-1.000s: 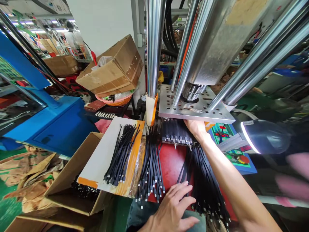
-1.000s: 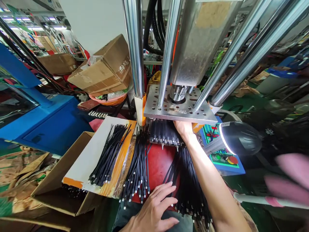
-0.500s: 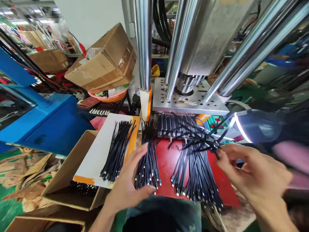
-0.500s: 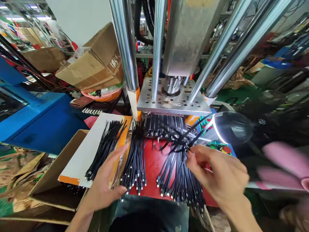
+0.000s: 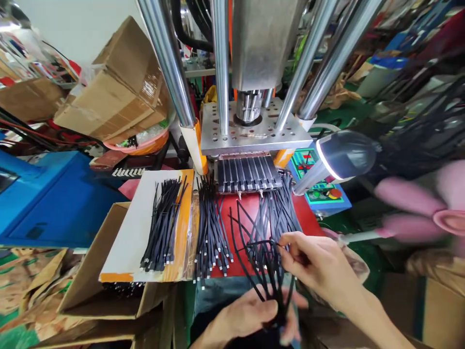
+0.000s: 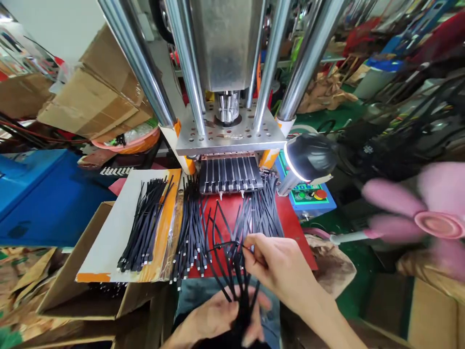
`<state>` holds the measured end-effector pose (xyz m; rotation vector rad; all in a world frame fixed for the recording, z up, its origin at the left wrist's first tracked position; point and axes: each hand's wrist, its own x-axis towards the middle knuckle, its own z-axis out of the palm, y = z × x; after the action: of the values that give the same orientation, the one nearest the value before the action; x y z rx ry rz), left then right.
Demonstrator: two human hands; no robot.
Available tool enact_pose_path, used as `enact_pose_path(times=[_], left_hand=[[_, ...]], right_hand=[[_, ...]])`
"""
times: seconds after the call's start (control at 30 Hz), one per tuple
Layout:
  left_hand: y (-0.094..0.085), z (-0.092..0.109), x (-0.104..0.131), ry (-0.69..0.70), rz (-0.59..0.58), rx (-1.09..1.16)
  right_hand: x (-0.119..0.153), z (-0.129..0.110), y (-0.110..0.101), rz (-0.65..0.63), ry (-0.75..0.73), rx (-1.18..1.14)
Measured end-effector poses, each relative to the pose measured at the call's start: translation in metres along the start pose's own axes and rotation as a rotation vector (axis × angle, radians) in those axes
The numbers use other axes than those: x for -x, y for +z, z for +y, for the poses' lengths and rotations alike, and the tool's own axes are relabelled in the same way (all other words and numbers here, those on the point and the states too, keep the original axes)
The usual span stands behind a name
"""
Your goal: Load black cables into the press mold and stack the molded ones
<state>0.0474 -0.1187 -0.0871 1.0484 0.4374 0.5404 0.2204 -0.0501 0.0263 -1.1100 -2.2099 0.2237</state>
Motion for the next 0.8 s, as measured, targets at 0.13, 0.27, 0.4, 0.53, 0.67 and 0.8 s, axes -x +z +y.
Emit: enact_pose_path(times=[0.13,0.27,0.4,0.53,0.67,0.8], left_hand=[[-0.007,-0.001,0.010,-0.206,0.067,0.266],[-0.018,0.005,0.016,-0.293,-0.020,0.191],[-0.022,0.006,0.018,-0.315,-0.083,0.147],[-0.022,0.009,0.022,-0.384,-0.175,0.116],[-0.036,0.021,0.024,-0.405,-0.451,0.052],[-0.069,0.037,0.039,-0.408,-0.634,-0.105]], right_hand=[[0.025,0.044,-0.006,0.286,0.264,0.320],[0.094,0.120,-0.030,0.668,0.771,0.521],[0.197,0.141,-0.037,0.303,1.365,0.289],[0.257,0.073,0.003,0.078,1.487,-0.241],[0.226,-0.002,0.065,0.057,1.360,-1.183],[0.142,-0.023,0.112,0.055,1.214,-1.686]])
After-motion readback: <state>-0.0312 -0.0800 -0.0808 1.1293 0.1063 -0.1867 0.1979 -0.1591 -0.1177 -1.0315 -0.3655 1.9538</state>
